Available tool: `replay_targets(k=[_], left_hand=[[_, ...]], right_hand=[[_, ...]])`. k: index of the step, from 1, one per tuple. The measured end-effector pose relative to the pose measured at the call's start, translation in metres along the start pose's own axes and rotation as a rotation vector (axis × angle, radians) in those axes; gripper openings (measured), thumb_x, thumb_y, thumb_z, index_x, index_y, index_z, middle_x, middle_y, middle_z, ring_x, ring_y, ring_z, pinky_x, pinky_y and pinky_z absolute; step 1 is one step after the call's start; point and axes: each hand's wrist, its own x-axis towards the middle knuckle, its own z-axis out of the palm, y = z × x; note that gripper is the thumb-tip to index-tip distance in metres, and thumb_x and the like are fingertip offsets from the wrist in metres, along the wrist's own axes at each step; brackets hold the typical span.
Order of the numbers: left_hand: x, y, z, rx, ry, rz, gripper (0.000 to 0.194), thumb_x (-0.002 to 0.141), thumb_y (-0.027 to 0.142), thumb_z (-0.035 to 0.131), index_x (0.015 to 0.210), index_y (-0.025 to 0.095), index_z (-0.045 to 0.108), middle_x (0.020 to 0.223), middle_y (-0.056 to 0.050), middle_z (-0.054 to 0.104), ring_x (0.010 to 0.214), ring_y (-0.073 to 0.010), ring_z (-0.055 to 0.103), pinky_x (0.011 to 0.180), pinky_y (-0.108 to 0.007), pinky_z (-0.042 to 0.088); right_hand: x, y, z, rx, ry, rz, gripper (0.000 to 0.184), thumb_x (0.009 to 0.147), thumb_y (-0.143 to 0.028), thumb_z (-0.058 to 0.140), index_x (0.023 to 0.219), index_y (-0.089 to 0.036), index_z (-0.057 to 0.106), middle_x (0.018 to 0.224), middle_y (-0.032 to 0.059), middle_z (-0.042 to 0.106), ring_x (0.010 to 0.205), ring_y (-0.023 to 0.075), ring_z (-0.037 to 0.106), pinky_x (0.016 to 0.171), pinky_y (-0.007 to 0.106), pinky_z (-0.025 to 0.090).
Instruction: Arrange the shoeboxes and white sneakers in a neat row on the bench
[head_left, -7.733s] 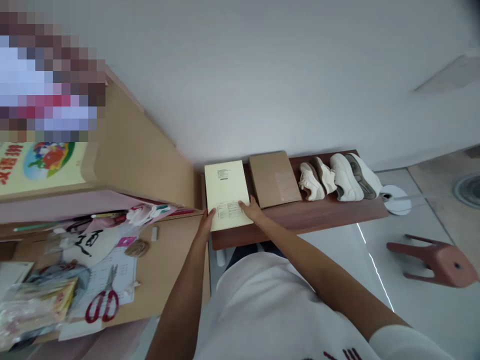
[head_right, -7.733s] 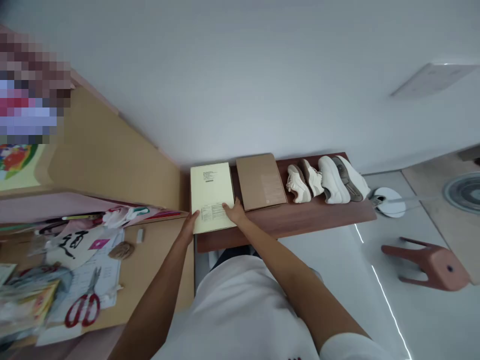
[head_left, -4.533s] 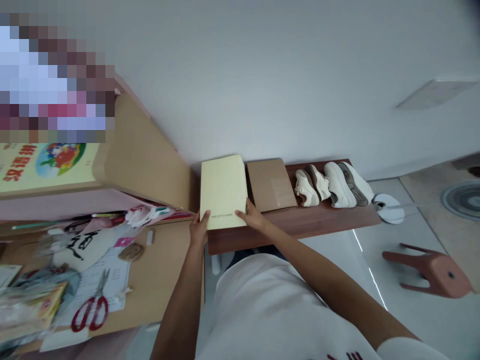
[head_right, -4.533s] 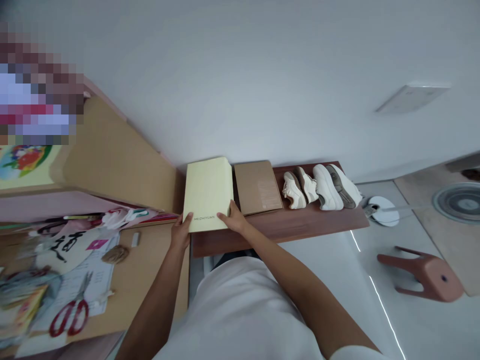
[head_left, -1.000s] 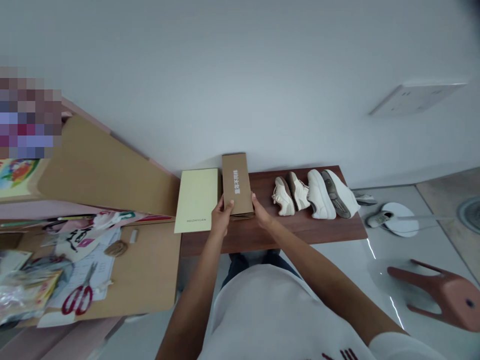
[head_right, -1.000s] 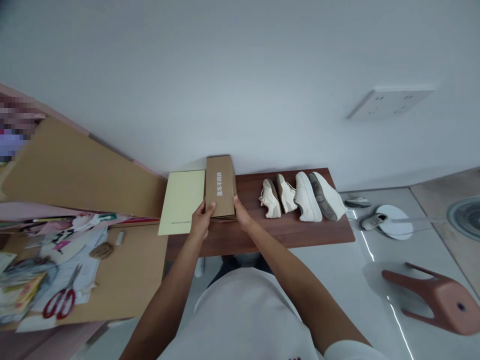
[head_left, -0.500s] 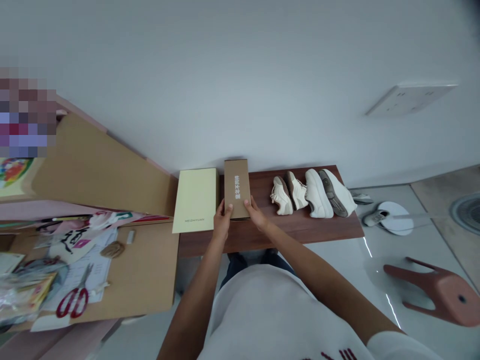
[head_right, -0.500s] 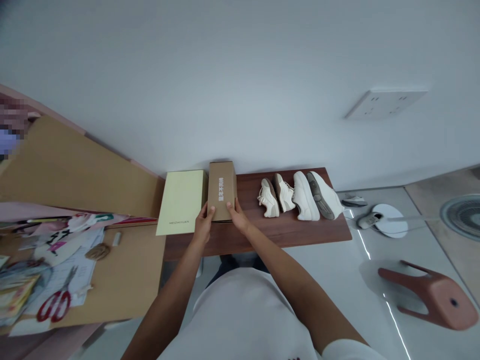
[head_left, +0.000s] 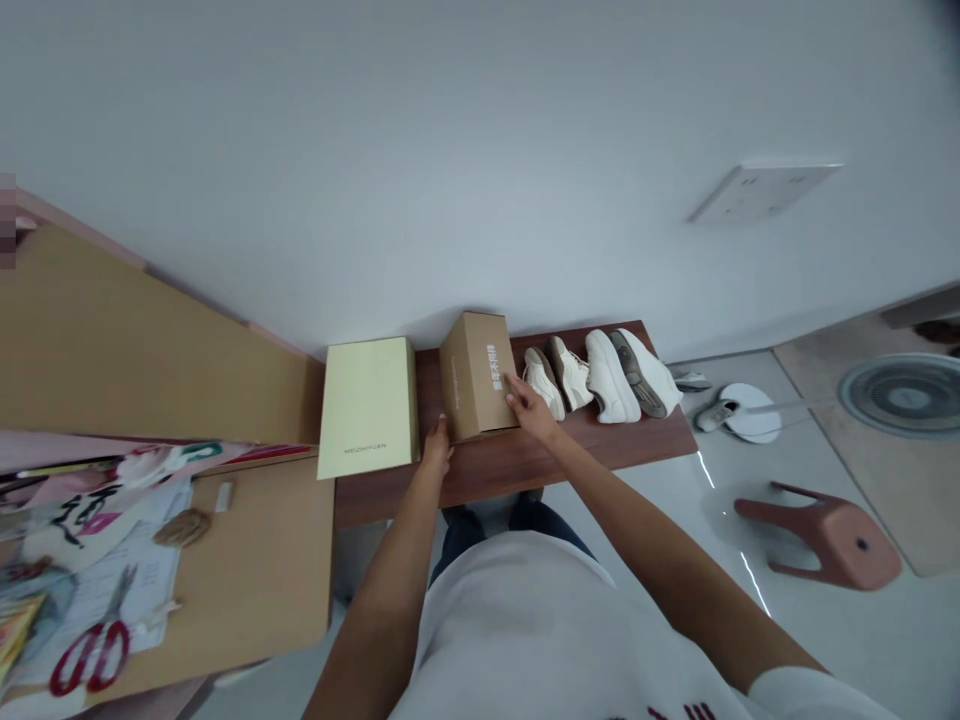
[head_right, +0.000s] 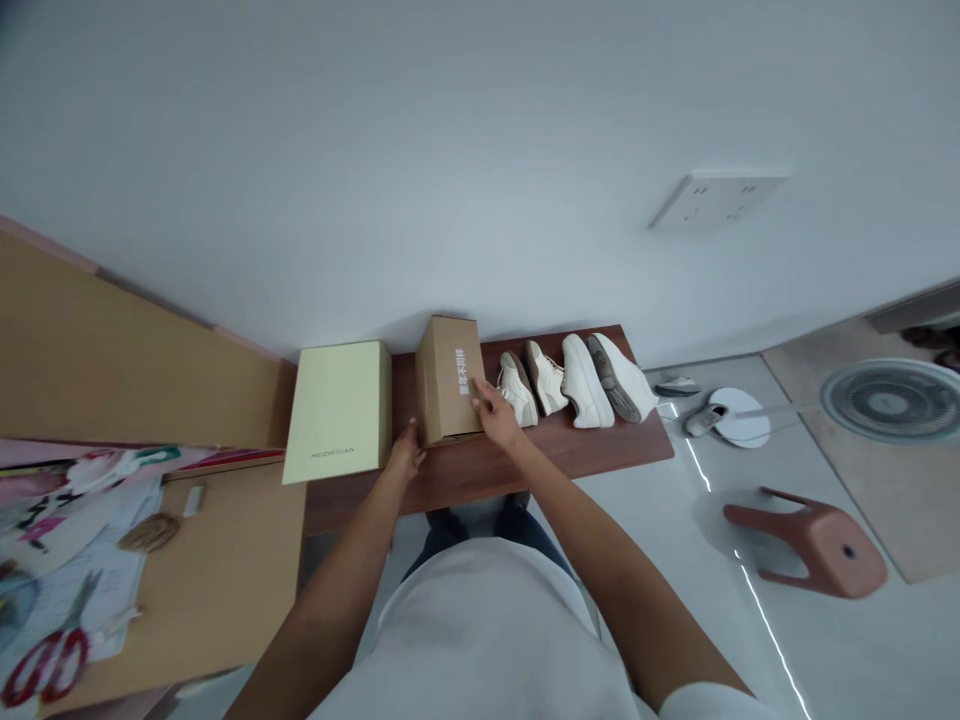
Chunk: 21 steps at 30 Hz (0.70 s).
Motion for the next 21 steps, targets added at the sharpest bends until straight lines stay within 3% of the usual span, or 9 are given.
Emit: replay_targets(k=[2,4,7,10,16,21], left_hand=[[-0.002,0.003,0.006,-0.089,-0.015,-0.139,0.06,0.092,0.067,0.049,0.135,0.025,0.057,0.151,-0.016,0.052,0.13,-0.0274,0.06,0.094,-0.04,0.057],[-0.007,0.007,0.011,-0.169,-0.044,-0.175,0.054,0.093,0.061,0.054,0.135,0.027,0.056,0.153,-0.014,0.051,0.129,-0.0264,0.06,0.092,-0.04,0.059],[-0.018,0.014,0.016,-0.19,-0.042,-0.08,0.044,0.094,0.055,0.056,0.128,0.028,0.059,0.147,-0.011,0.056,0.129,-0.0252,0.06,0.089,-0.04,0.06],[-0.029,0.02,0.017,-0.128,0.063,0.002,0.041,0.095,0.054,0.053,0.124,0.026,0.061,0.137,-0.011,0.063,0.125,-0.0254,0.062,0.088,-0.041,0.06],[-0.042,0.029,0.005,0.03,0.3,0.369,0.039,0.093,0.044,0.058,0.125,0.02,0.061,0.126,-0.011,0.069,0.118,-0.022,0.065,0.106,-0.038,0.049],[-0.044,0.028,-0.006,0.09,0.382,0.442,0.042,0.091,0.039,0.062,0.128,0.018,0.058,0.129,-0.012,0.067,0.122,-0.0234,0.063,0.109,-0.039,0.046]], right_hand=[[0.001,0.003,-0.006,-0.057,0.013,0.014,0.05,0.093,-0.047,0.057,0.138,-0.026,0.064,0.146,0.0054,0.06,0.145,0.0237,0.045,0.124,0.046,0.03],[0.001,0.005,-0.011,-0.105,0.035,0.043,0.048,0.094,-0.048,0.055,0.136,-0.027,0.065,0.146,0.0049,0.06,0.146,0.0239,0.043,0.124,0.046,0.03],[0.001,0.006,-0.015,-0.122,0.06,0.087,0.053,0.095,-0.056,0.053,0.136,-0.025,0.066,0.152,0.0061,0.054,0.149,0.0256,0.038,0.124,0.047,0.029],[0.003,0.006,-0.018,-0.068,0.069,0.125,0.062,0.091,-0.064,0.056,0.137,-0.024,0.065,0.154,0.0064,0.051,0.15,0.0283,0.036,0.125,0.049,0.027],[0.002,0.01,-0.011,0.228,-0.06,0.185,0.079,0.08,-0.064,0.071,0.147,-0.026,0.053,0.145,0.005,0.061,0.136,0.0274,0.054,0.119,0.047,0.038],[-0.003,0.017,0.006,0.357,-0.11,0.229,0.076,0.079,-0.06,0.073,0.145,-0.026,0.054,0.142,0.0069,0.063,0.133,0.0268,0.056,0.117,0.045,0.041]])
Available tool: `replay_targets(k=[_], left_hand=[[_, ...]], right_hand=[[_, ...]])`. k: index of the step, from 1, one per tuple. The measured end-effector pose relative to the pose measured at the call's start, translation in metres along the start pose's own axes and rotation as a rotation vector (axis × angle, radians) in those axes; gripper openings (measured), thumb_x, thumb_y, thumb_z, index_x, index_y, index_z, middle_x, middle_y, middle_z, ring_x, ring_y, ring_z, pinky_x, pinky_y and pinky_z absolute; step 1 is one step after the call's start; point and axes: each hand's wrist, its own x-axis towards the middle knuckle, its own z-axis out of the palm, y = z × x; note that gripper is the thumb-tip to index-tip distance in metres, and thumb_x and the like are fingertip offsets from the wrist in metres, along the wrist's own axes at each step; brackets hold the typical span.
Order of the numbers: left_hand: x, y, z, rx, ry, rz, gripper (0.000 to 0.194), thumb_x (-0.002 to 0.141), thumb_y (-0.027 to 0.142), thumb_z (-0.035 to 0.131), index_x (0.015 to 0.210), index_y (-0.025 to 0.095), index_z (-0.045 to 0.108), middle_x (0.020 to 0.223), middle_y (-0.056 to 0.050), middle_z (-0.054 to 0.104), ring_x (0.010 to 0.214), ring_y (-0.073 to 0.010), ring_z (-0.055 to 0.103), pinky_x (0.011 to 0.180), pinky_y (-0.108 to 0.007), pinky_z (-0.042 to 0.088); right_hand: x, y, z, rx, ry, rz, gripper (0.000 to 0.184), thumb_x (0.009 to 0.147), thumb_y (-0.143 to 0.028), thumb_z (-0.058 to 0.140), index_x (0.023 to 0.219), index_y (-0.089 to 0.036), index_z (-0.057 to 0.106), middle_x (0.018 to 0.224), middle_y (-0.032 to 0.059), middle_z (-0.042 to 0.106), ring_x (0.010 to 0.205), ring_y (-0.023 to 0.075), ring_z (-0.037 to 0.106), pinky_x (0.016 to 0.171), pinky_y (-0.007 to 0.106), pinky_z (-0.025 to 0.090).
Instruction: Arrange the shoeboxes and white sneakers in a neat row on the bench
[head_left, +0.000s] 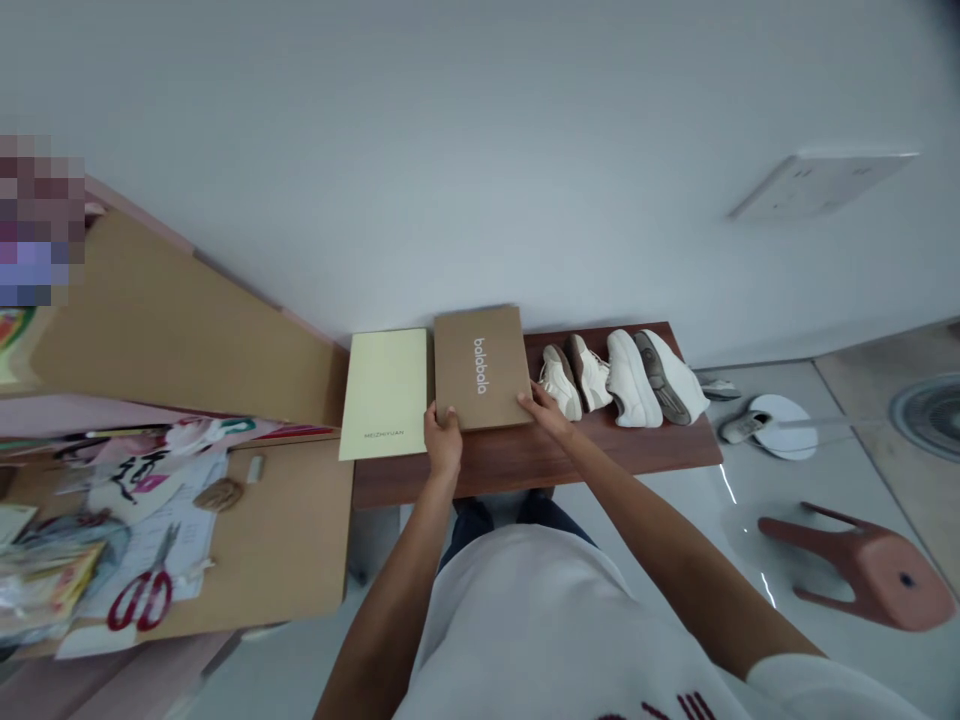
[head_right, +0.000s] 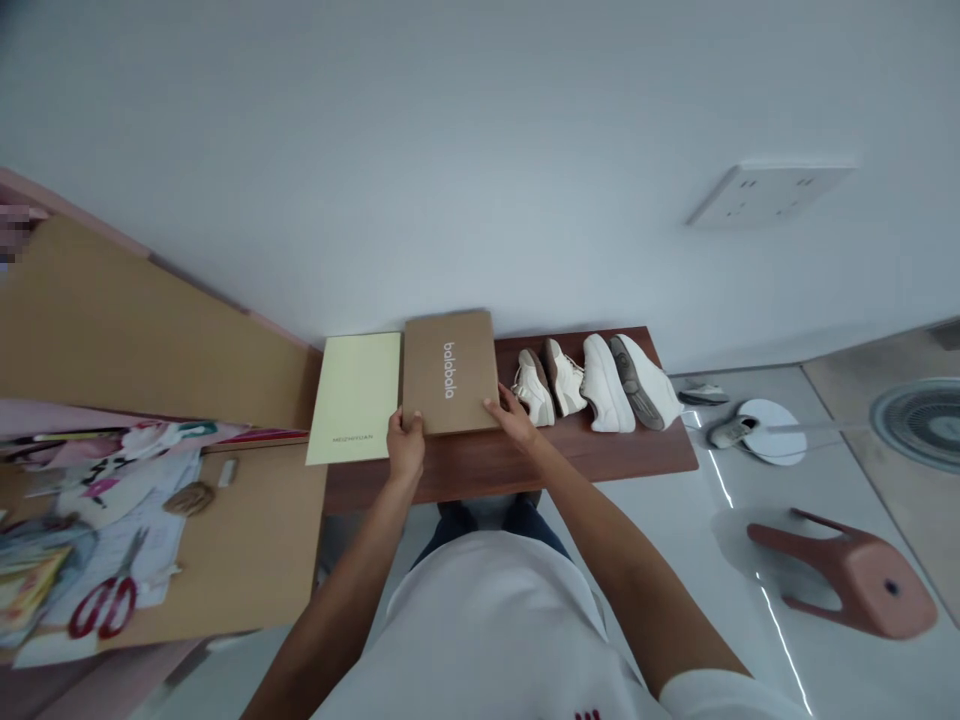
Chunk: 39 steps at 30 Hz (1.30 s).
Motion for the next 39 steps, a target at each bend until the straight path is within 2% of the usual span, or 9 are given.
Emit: replay_targets(k=[7,14,20,27,32,35,37,39], left_hand=[[-0.005,-0.01,-0.001,0.065,-0.011,0.013,0.041,0.092,0.036,0.059,0.129,0.019,0.059,0.13,-0.013,0.067,0.124,-0.0242,0.062,0.109,-0.04,0.046],[-0.003,-0.017,0.001,0.108,-0.034,0.005,0.044,0.093,0.035,0.055,0.134,0.018,0.057,0.131,-0.014,0.066,0.125,-0.0251,0.062,0.108,-0.04,0.047],[0.003,-0.03,0.006,0.194,0.002,-0.005,0.045,0.094,0.034,0.053,0.136,0.018,0.055,0.136,-0.014,0.063,0.132,-0.0249,0.056,0.113,-0.039,0.042],[0.0,-0.042,0.013,0.219,0.009,0.004,0.043,0.094,0.031,0.052,0.136,0.018,0.055,0.134,-0.015,0.065,0.134,-0.0257,0.056,0.114,-0.042,0.041],[-0.002,-0.037,0.013,0.229,0.016,-0.008,0.046,0.094,0.031,0.051,0.137,0.015,0.053,0.141,-0.019,0.06,0.138,-0.0281,0.052,0.116,-0.045,0.039],[-0.005,-0.032,0.006,0.243,0.017,-0.025,0.05,0.094,0.035,0.053,0.138,0.011,0.052,0.146,-0.023,0.055,0.141,-0.0299,0.048,0.12,-0.046,0.033],[-0.009,-0.027,-0.001,0.243,0.02,-0.015,0.051,0.095,0.037,0.053,0.138,0.011,0.051,0.146,-0.023,0.054,0.141,-0.0298,0.048,0.121,-0.046,0.032],[-0.017,-0.021,-0.005,0.237,0.025,0.039,0.051,0.096,0.039,0.052,0.139,0.013,0.05,0.146,-0.021,0.054,0.141,-0.0287,0.048,0.121,-0.045,0.033]], right_hand=[[0.003,0.018,0.004,0.003,0.01,0.087,0.064,0.082,-0.051,0.069,0.139,-0.025,0.058,0.139,0.0062,0.066,0.134,0.0253,0.056,0.115,0.045,0.043],[0.008,0.036,0.004,0.001,0.06,0.145,0.06,0.083,-0.045,0.069,0.138,-0.025,0.059,0.136,0.0075,0.067,0.131,0.0258,0.059,0.116,0.048,0.042],[0.019,0.045,0.01,-0.109,0.043,0.147,0.056,0.088,-0.038,0.063,0.142,-0.025,0.056,0.138,0.0069,0.066,0.13,0.024,0.059,0.113,0.044,0.045],[0.028,0.057,0.012,-0.159,0.046,0.216,0.057,0.086,-0.039,0.065,0.141,-0.024,0.056,0.135,0.0088,0.068,0.126,0.0252,0.062,0.112,0.048,0.044],[0.029,0.054,0.012,-0.165,0.03,0.21,0.062,0.086,-0.041,0.065,0.145,-0.024,0.053,0.139,0.0094,0.065,0.129,0.0253,0.06,0.114,0.047,0.042],[0.029,0.046,0.009,-0.197,0.051,0.191,0.071,0.084,-0.044,0.069,0.149,-0.025,0.048,0.147,0.0089,0.059,0.14,0.0255,0.051,0.119,0.045,0.036],[0.026,0.039,0.001,-0.2,0.066,0.169,0.078,0.082,-0.047,0.071,0.152,-0.024,0.045,0.154,0.0098,0.052,0.146,0.0262,0.043,0.122,0.044,0.032],[0.023,0.031,-0.014,-0.174,0.089,0.15,0.082,0.08,-0.049,0.073,0.153,-0.023,0.044,0.157,0.0121,0.048,0.147,0.0275,0.041,0.122,0.045,0.031]])
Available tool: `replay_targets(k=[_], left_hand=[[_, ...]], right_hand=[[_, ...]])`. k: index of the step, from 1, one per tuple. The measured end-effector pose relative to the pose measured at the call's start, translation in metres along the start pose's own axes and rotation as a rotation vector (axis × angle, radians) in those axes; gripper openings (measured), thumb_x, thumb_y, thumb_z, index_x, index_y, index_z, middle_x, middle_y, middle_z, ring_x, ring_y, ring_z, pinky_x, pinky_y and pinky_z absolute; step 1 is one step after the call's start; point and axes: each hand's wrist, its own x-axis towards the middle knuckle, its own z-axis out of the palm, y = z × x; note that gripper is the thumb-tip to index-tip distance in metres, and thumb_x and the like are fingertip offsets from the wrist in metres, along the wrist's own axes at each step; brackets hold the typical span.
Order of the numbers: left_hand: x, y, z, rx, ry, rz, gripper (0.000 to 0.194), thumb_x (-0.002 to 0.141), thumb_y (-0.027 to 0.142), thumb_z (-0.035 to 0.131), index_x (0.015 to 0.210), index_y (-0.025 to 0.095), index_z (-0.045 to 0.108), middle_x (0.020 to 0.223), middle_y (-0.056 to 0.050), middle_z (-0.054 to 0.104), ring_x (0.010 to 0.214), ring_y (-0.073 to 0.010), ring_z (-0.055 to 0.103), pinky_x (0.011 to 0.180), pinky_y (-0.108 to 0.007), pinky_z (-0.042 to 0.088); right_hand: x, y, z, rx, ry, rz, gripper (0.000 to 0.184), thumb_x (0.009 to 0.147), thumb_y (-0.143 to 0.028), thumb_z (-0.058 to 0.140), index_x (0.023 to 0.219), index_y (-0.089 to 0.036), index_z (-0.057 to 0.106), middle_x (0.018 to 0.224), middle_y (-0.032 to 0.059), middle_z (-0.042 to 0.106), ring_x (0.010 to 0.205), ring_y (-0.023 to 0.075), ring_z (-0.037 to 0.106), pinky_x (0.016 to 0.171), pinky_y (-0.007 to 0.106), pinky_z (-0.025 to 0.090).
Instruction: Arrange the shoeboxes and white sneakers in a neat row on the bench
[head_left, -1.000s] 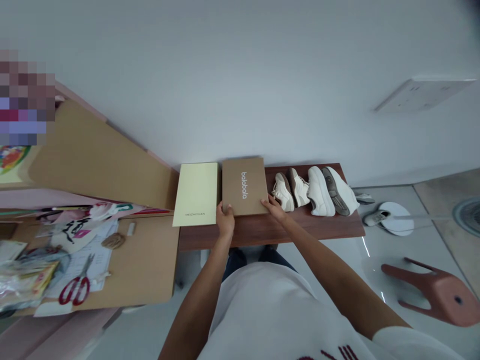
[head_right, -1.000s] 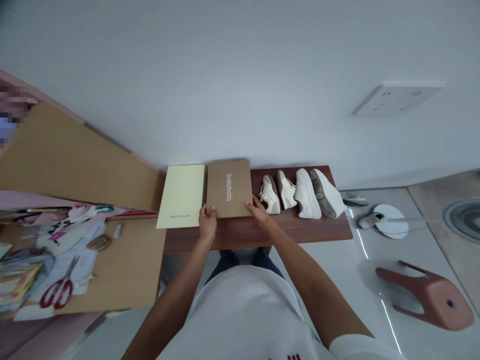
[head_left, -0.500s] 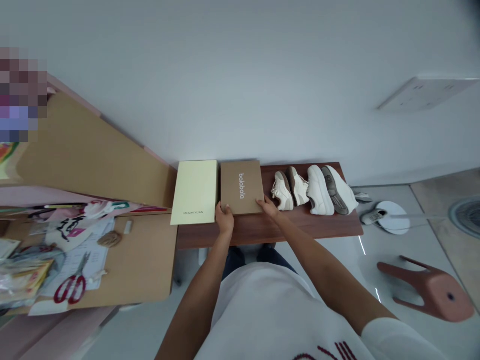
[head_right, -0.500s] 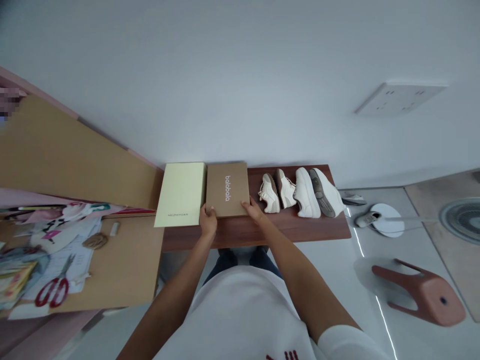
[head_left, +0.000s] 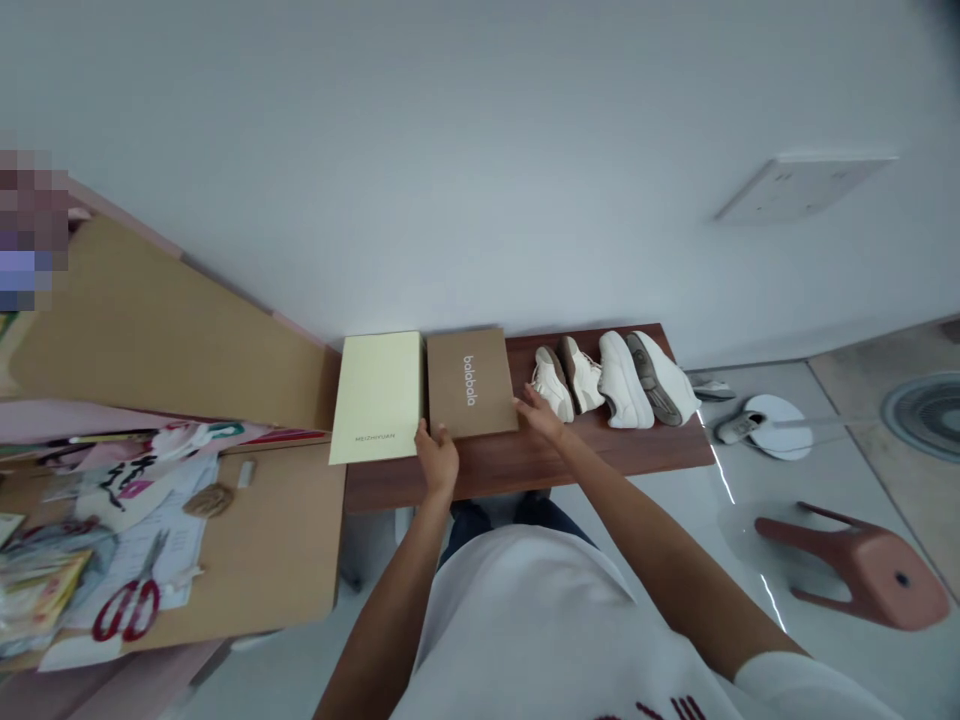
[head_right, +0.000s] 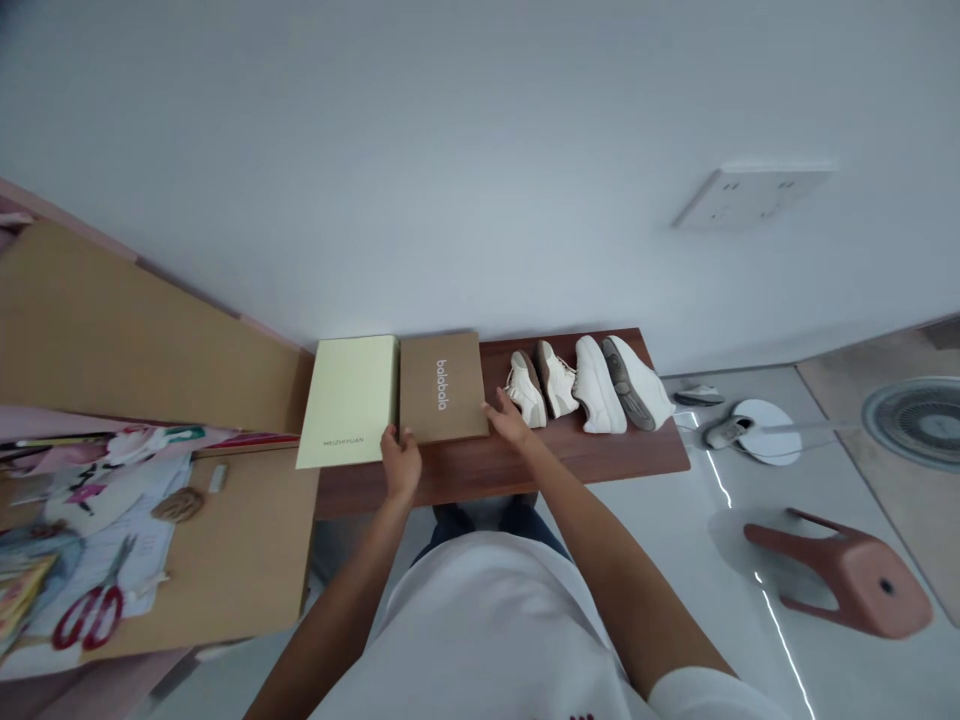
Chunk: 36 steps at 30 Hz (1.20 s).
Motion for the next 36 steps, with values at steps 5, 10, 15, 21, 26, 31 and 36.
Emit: replay_targets(k=[5,10,15,21,26,31,36], left_hand=[[-0.029,0.034,0.01,-0.014,-0.038,0.226,0.048,0.099,0.038,0.049,0.143,0.017,0.047,0.148,-0.017,0.053,0.143,-0.0261,0.045,0.122,-0.045,0.029],[-0.066,0.073,0.066,-0.091,-0.293,0.285,0.047,0.1,0.036,0.049,0.145,0.021,0.047,0.151,-0.015,0.051,0.14,-0.0238,0.048,0.117,-0.042,0.039],[-0.084,0.08,0.129,-0.093,-0.513,0.225,0.051,0.092,0.029,0.06,0.141,0.016,0.052,0.145,-0.019,0.056,0.135,-0.0274,0.054,0.11,-0.043,0.046],[-0.08,0.074,0.178,0.089,-0.558,0.048,0.051,0.082,0.019,0.069,0.132,0.01,0.058,0.135,-0.024,0.063,0.131,-0.0314,0.058,0.108,-0.043,0.044],[-0.077,0.074,0.194,0.112,-0.587,0.033,0.041,0.082,0.02,0.07,0.121,0.011,0.064,0.119,-0.021,0.071,0.115,-0.0323,0.068,0.096,-0.043,0.05],[-0.072,0.074,0.195,0.113,-0.609,0.063,0.026,0.079,0.021,0.072,0.103,0.014,0.068,0.102,-0.014,0.075,0.093,-0.0275,0.072,0.086,-0.039,0.054],[-0.066,0.078,0.182,0.145,-0.604,0.109,0.02,0.079,0.02,0.072,0.099,0.015,0.07,0.098,-0.012,0.076,0.092,-0.0262,0.072,0.087,-0.039,0.053]], right_hand=[[-0.007,-0.007,-0.062,0.085,0.078,-0.009,0.08,0.079,-0.051,0.074,0.15,-0.025,0.047,0.149,0.0139,0.056,0.136,0.0291,0.055,0.115,0.049,0.042],[-0.01,-0.003,-0.122,0.04,0.202,0.006,0.066,0.083,-0.046,0.071,0.143,-0.023,0.053,0.143,0.0135,0.061,0.128,0.028,0.06,0.109,0.048,0.048],[-0.009,0.01,-0.16,-0.088,0.248,0.026,0.055,0.086,-0.035,0.067,0.138,-0.018,0.057,0.141,0.0156,0.062,0.121,0.0265,0.065,0.106,0.046,0.05],[0.004,0.015,-0.176,-0.39,0.238,0.029,0.045,0.088,-0.022,0.061,0.132,-0.015,0.062,0.136,0.0137,0.066,0.13,0.025,0.06,0.114,0.042,0.043],[0.02,0.012,-0.174,-0.503,0.099,0.01,0.05,0.082,-0.019,0.068,0.131,-0.016,0.062,0.138,0.0126,0.064,0.133,0.0269,0.056,0.116,0.04,0.039],[0.028,0.004,-0.173,-0.779,-0.03,0.028,0.053,0.072,-0.018,0.079,0.122,-0.016,0.064,0.129,0.0142,0.068,0.125,0.0317,0.06,0.108,0.039,0.045],[0.028,-0.005,-0.178,-0.914,-0.142,0.016,0.027,0.078,-0.019,0.076,0.102,-0.017,0.064,0.109,0.0118,0.073,0.101,0.0271,0.07,0.089,0.032,0.051]])
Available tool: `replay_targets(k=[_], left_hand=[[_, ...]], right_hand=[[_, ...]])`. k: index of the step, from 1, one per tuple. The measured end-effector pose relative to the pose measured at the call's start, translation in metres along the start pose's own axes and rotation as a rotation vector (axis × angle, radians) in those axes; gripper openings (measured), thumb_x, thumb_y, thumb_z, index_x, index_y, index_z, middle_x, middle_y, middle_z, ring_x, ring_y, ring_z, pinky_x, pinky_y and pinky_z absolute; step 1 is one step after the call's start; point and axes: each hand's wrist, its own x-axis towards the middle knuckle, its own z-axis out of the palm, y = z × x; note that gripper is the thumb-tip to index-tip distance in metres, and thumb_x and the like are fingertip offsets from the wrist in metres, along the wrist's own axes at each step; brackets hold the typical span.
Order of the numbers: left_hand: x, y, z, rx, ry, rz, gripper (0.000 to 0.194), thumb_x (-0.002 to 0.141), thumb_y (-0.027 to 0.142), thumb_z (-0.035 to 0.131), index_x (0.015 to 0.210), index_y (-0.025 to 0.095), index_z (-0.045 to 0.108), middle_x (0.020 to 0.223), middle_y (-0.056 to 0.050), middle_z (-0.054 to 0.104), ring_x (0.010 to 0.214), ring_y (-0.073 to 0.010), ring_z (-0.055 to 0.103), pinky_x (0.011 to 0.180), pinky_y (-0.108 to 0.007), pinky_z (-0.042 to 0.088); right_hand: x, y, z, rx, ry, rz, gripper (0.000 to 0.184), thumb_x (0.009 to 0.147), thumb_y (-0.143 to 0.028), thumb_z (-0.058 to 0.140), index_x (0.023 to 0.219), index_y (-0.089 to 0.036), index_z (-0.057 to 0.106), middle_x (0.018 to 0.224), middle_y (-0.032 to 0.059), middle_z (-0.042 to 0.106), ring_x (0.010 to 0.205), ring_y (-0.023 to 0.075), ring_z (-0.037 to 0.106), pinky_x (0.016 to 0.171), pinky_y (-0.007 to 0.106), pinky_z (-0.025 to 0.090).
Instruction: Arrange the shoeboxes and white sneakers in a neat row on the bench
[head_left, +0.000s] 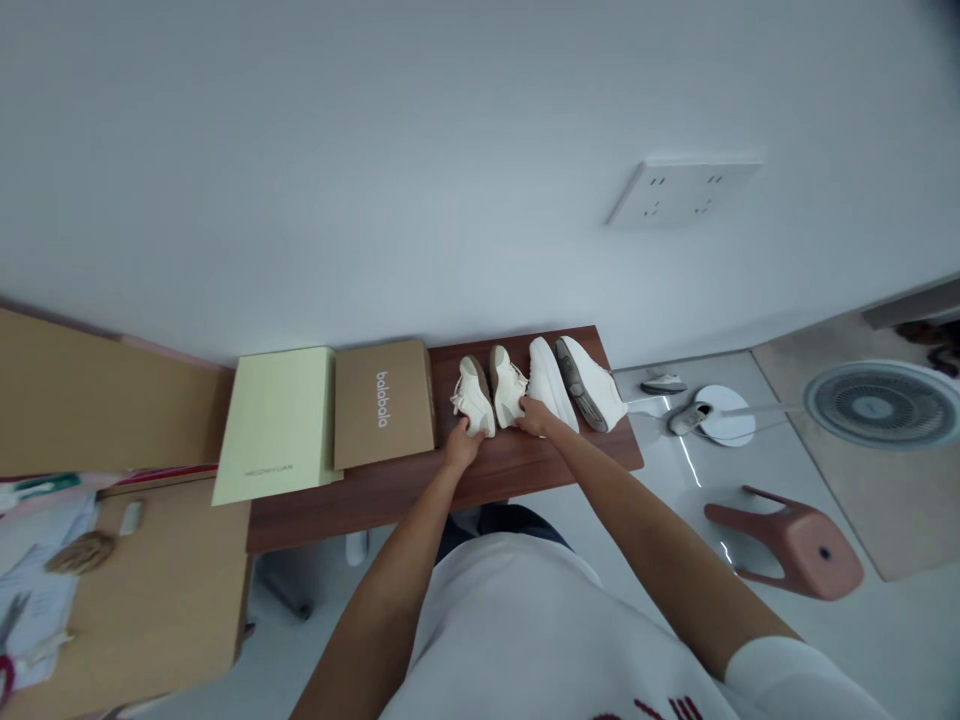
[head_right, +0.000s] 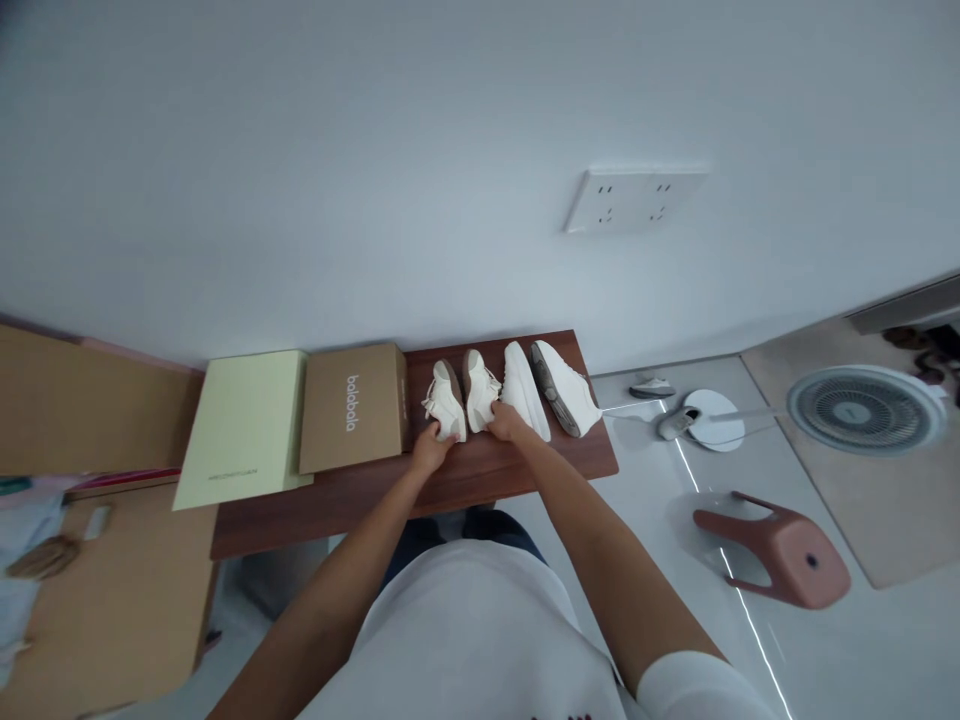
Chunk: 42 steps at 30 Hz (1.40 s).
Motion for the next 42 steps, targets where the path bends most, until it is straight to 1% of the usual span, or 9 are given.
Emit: replay_targets(k=[3,6,9,13,21,28,35,39,42], left_hand=[[-0.004,0.006,-0.01,0.067,0.022,0.02,0.024,0.082,0.023,0.073,0.105,0.016,0.069,0.104,-0.014,0.075,0.1,-0.0274,0.071,0.091,-0.038,0.052],[-0.008,0.017,-0.019,0.237,0.019,0.064,0.029,0.087,0.028,0.069,0.114,0.017,0.066,0.111,-0.015,0.074,0.108,-0.0288,0.069,0.093,-0.037,0.05],[-0.012,0.027,-0.029,0.424,0.022,0.117,0.031,0.09,0.029,0.066,0.119,0.019,0.064,0.115,-0.017,0.072,0.113,-0.0307,0.067,0.094,-0.038,0.049],[-0.012,0.038,-0.038,0.589,0.072,0.187,0.032,0.092,0.025,0.061,0.124,0.02,0.061,0.118,-0.018,0.07,0.119,-0.0318,0.063,0.099,-0.041,0.046],[-0.004,0.04,-0.03,0.585,0.114,0.214,0.035,0.094,0.021,0.056,0.128,0.017,0.06,0.118,-0.021,0.067,0.123,-0.0351,0.06,0.105,-0.047,0.042],[0.002,0.035,-0.013,0.574,0.108,0.17,0.043,0.095,0.02,0.052,0.138,0.015,0.054,0.123,-0.023,0.066,0.127,-0.0358,0.057,0.105,-0.047,0.041],[0.01,0.033,-0.012,0.638,0.095,0.177,0.04,0.098,0.019,0.044,0.136,0.012,0.055,0.117,-0.024,0.068,0.122,-0.0358,0.058,0.103,-0.048,0.041],[0.013,0.035,-0.014,0.676,0.1,0.172,0.041,0.099,0.018,0.039,0.137,0.012,0.053,0.12,-0.023,0.067,0.123,-0.0331,0.058,0.103,-0.045,0.042],[0.016,0.036,-0.013,0.769,0.026,0.119,0.041,0.1,0.014,0.034,0.135,0.012,0.055,0.123,-0.021,0.068,0.123,-0.0307,0.058,0.102,-0.043,0.043]], right_hand=[[-0.005,0.003,-0.005,0.051,-0.065,-0.066,0.02,0.084,-0.022,0.07,0.102,-0.017,0.061,0.101,0.0073,0.073,0.075,0.0191,0.07,0.072,0.027,0.051],[-0.011,0.002,-0.011,0.071,-0.086,-0.173,0.018,0.091,-0.026,0.063,0.106,-0.017,0.06,0.1,0.0052,0.073,0.066,0.0156,0.068,0.07,0.025,0.049],[-0.017,-0.007,-0.016,-0.059,0.006,-0.241,0.024,0.092,-0.032,0.063,0.111,-0.018,0.061,0.103,0.0076,0.074,0.084,0.0215,0.071,0.078,0.027,0.048],[-0.024,-0.028,-0.022,-0.269,0.096,-0.234,0.034,0.094,-0.042,0.061,0.121,-0.021,0.061,0.109,0.0116,0.075,0.105,0.0298,0.069,0.083,0.031,0.046],[-0.025,-0.056,-0.017,-0.432,0.07,-0.171,0.034,0.099,-0.039,0.053,0.126,-0.021,0.061,0.116,0.0169,0.073,0.104,0.0317,0.071,0.085,0.036,0.05],[-0.011,-0.069,-0.005,-0.454,0.026,-0.14,0.03,0.098,-0.029,0.054,0.124,-0.018,0.063,0.119,0.0198,0.072,0.107,0.0319,0.071,0.088,0.04,0.054],[0.003,-0.075,0.002,-0.408,0.0,-0.136,0.031,0.096,-0.016,0.053,0.125,-0.013,0.065,0.123,0.0249,0.07,0.11,0.0338,0.07,0.093,0.046,0.054],[0.009,-0.075,0.006,-0.389,-0.03,-0.111,0.033,0.097,-0.014,0.052,0.127,-0.012,0.065,0.126,0.0266,0.068,0.113,0.0332,0.07,0.097,0.044,0.053],[0.012,-0.077,0.009,-0.447,-0.053,-0.096,0.034,0.098,-0.012,0.046,0.127,-0.012,0.064,0.125,0.0251,0.069,0.112,0.0308,0.071,0.095,0.041,0.054]])
